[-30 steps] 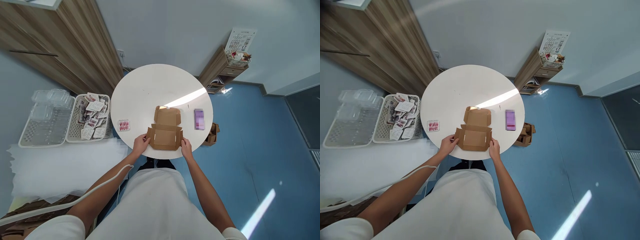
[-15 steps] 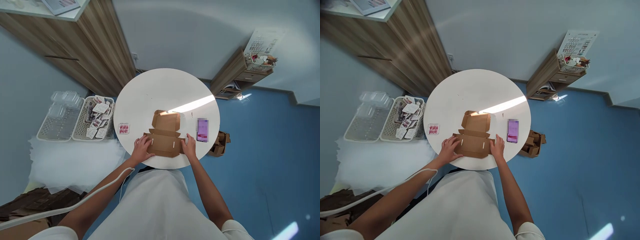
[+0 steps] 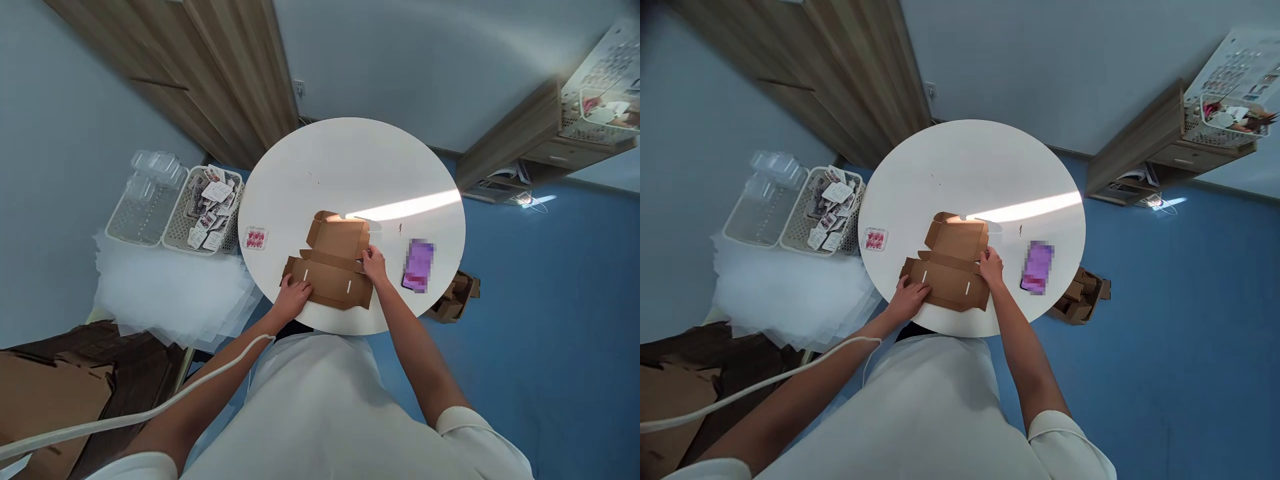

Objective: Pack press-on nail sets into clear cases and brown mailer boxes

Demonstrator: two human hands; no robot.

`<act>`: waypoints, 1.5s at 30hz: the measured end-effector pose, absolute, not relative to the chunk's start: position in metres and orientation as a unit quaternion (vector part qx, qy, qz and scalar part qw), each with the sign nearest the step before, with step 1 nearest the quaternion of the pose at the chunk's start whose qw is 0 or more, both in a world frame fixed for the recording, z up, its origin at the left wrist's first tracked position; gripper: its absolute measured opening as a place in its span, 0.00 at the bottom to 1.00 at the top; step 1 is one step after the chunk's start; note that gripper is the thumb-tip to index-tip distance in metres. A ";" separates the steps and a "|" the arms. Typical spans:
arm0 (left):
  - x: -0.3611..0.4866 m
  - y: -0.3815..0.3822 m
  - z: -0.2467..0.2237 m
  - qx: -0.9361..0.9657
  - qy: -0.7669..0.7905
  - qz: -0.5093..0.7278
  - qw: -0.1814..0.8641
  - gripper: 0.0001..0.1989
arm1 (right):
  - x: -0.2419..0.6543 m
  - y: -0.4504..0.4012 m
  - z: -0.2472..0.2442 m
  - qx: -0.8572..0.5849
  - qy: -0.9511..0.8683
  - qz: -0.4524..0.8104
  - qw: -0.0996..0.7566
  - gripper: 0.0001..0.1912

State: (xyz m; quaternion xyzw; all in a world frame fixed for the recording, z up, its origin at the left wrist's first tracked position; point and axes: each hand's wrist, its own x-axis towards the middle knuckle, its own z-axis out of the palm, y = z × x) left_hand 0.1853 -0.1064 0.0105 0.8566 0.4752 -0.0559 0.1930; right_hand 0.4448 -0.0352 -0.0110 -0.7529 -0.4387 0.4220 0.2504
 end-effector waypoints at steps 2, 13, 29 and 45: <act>0.184 -0.108 0.013 0.859 0.475 -0.052 0.184 0.22 | 0.443 -0.041 -0.008 -0.750 -0.456 0.415 0.238 0.16; 0.180 -0.090 0.038 0.886 0.449 -0.053 0.105 0.40 | 0.422 -0.075 0.023 -0.762 -0.546 0.330 0.113 0.12; 0.157 -0.084 0.024 0.915 0.384 -0.071 0.102 0.46 | 0.357 -0.148 0.026 -0.645 -0.742 0.183 0.006 0.54; 0.088 -0.100 -0.009 0.704 0.609 0.089 0.355 0.38 | 0.333 -0.155 0.010 -0.702 -0.678 0.219 -0.025 0.54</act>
